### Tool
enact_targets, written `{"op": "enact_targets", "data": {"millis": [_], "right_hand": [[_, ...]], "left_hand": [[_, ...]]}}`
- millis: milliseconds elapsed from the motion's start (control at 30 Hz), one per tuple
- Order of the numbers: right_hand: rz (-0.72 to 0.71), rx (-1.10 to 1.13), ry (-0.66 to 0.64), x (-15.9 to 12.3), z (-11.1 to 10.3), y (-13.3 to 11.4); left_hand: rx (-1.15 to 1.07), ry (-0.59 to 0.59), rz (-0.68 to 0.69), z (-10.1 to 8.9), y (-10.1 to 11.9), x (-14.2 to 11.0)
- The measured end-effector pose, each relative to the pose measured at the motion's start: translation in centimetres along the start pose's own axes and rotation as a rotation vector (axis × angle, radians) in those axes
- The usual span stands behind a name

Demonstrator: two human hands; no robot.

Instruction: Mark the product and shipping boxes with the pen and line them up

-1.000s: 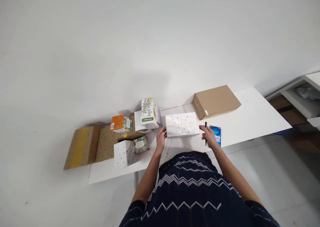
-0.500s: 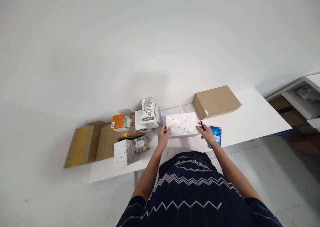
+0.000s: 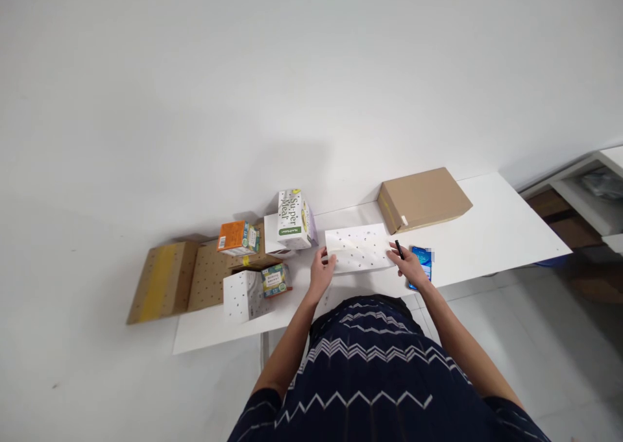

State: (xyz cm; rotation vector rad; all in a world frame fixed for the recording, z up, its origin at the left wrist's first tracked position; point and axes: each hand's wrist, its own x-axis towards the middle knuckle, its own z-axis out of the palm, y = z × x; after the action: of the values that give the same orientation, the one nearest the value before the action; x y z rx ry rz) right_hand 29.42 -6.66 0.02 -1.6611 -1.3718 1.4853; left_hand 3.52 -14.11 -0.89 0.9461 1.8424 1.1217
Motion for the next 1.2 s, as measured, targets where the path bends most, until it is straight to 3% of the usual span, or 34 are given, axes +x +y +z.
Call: {"op": "enact_targets", "data": {"millis": [67, 200, 267, 367, 467, 567, 700, 900, 1000, 1200], "right_hand": [[0.012, -0.009, 0.041, -0.2, -0.4, -0.3], [-0.006, 0.159, 0.308, -0.3, -1.8, -2.5], [-0.061, 0.373, 0.373, -0.3, -2.6, -4.2], [-0.136, 0.635, 0.34, -0.2, -3.2, -6.6], [-0.164, 0.594, 0.357, -0.2, -2.4, -7.8], [-0.162, 0.435, 0.317, -0.1, -0.5, -8.0], [-0.195, 0.424, 0.207, 0.4, 2.0, -7.9], [-0.396, 0.228, 0.248, 2.2, 4.5, -6.8], [-0.404, 0.21, 0.258, 2.9, 5.4, -5.7], [-0.482, -0.053, 0.255, 3.2, 5.6, -4.5]], "left_hand": [[0.095, 0.089, 0.096, 0.1, 0.1, -0.2], [0.351, 0.218, 0.482, 0.5, 1.4, -0.4], [0.433, 0.179, 0.638, 1.0, 2.3, -0.5], [0.501, 0.059, 0.832, 2.5, 3.5, -0.7], [0.554, -0.069, 0.95, 4.4, 4.3, -0.6], [0.628, -0.145, 0.991, 6.0, 4.4, -0.5], [0.716, -0.149, 1.016, 6.9, 3.9, -0.4], [0.727, -0.148, 1.004, 7.1, 3.6, -0.5], [0.727, -0.145, 1.0, 7.1, 3.6, -0.6], [0.724, -0.145, 0.97, 7.3, 3.6, -0.6]]}}
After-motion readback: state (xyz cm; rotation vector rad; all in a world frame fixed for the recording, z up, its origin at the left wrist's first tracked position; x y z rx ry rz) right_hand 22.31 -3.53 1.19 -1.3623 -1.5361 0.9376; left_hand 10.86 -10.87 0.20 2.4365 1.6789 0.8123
